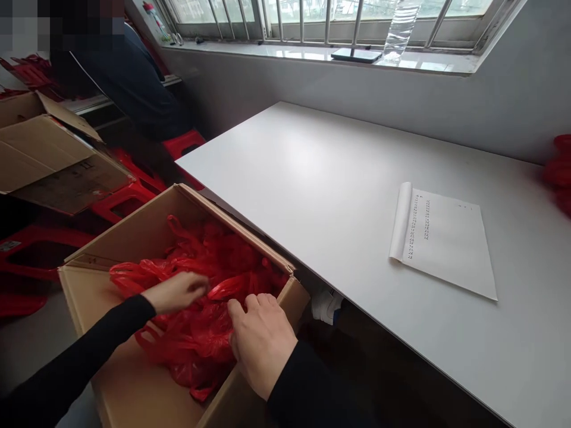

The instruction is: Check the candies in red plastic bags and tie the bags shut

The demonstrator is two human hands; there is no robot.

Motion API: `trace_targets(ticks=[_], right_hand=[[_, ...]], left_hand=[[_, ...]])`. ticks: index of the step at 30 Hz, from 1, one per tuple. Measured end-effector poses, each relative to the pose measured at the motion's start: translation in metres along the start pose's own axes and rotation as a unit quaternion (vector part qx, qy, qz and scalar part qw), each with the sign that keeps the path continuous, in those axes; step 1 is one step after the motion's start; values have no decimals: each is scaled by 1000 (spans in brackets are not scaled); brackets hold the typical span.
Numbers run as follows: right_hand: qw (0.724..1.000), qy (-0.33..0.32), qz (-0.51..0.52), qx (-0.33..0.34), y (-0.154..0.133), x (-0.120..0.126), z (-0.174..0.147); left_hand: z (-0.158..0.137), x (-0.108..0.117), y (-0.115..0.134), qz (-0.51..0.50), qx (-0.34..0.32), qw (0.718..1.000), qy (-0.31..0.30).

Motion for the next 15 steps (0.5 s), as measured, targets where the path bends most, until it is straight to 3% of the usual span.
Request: trace_targets(ticks=[4, 8, 11, 15], right_hand=[[999, 19, -39, -2, 0, -17, -1], [998, 64, -30, 2, 1, -32, 0], [997, 75, -17, 16, 2, -33, -2], [996, 93, -6, 14, 3, -31, -4]], left_hand=[[72, 26, 9, -8, 40, 991, 130], [121, 18, 28, -16, 66, 986, 149], [120, 25, 17, -19, 95, 982, 161], [88, 61, -17, -26, 112, 966, 232]])
Point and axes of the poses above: each hand's wrist, its own z-axis towards the middle knuckle, its own x-axis out of the back of the hand, y = z × x, the point moved 3 cm from there along z, towards the middle knuckle, and after that the axes turned 3 degrees about -x, right-handed, at the moved point
